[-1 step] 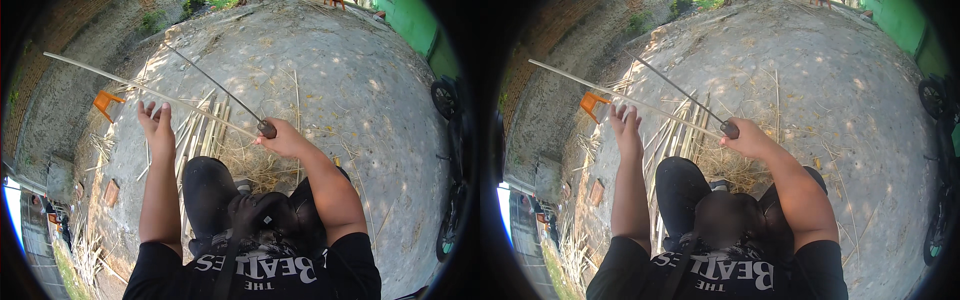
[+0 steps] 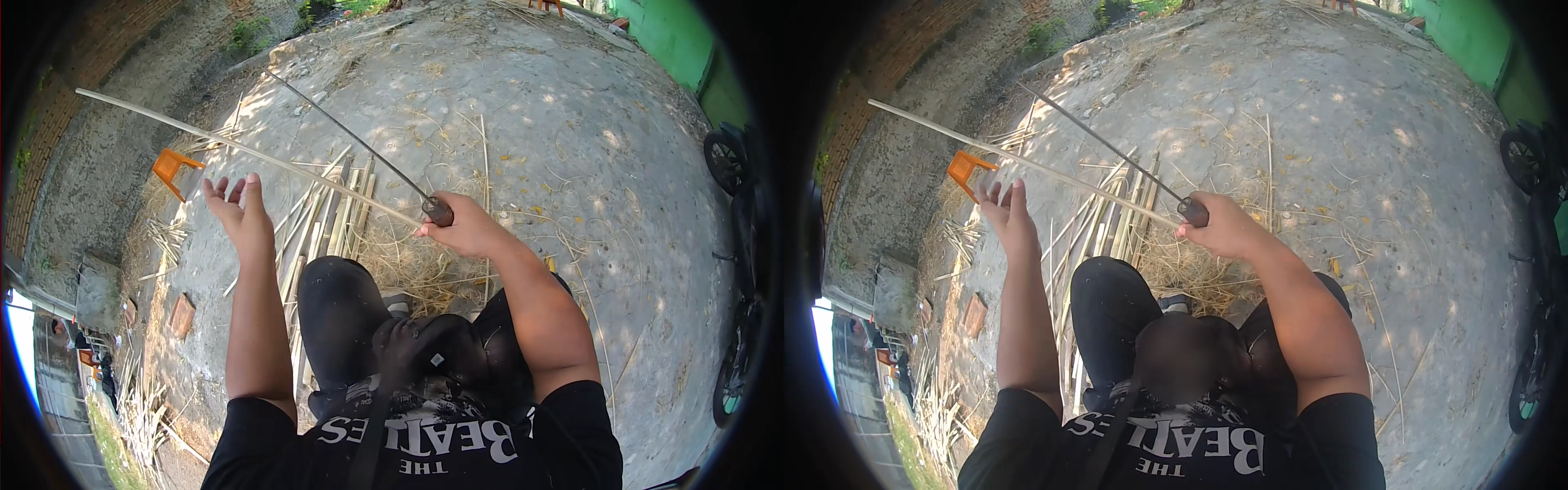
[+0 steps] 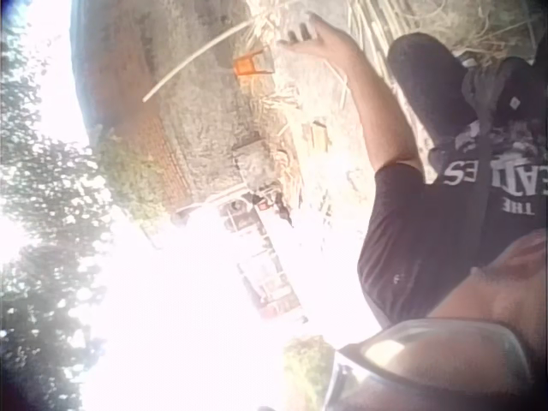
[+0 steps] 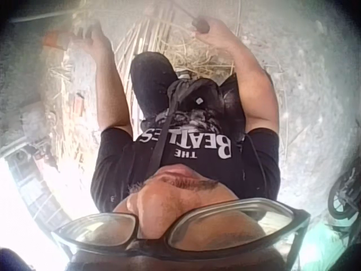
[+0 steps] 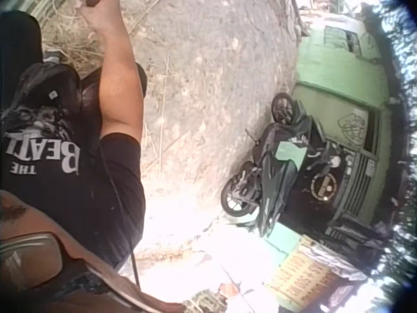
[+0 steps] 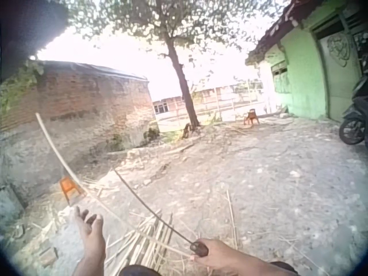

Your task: The person shaves bamboo strips using a machete while holding them by hand.

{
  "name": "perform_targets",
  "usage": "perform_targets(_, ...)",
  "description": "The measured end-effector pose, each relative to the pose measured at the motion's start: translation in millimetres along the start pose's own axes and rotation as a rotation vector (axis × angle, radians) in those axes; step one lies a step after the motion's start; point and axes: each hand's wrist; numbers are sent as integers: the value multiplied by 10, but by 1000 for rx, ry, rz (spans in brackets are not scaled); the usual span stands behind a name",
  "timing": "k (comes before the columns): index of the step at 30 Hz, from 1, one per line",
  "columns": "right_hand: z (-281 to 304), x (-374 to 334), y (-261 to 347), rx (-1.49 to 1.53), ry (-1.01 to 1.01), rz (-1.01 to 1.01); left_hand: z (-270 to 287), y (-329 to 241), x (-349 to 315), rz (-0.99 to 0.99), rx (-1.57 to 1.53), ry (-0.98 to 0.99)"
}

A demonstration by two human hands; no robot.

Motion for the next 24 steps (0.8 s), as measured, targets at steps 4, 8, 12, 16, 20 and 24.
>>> perform_targets(4,135,-77,132,80,30,13,782,140,431,-320,444,-379)
perform_targets(8,280,-144,87,253,160,8,992,-94,508,-787,970,-261)
perform_targets(12,307,-142,233,326,331,17,1038,-69,677,-827,1171,-11)
perform_targets(16,282,-152,244,390,364,-6,1131,206,739,-607,1423,425)
perform_targets(20,323,-147,136,401,353,39,1171,696,558,-244,1396,826)
perform_targets(24,415,-144,27,546,352,37,1272,992,356,-327,1356,923)
Point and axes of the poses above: each hand's wrist, its own x-axis towards the middle knuckle, its own z-axis out of the back of the hand, y = z × x, and after that the axes turned 12 degrees about z, right-handed
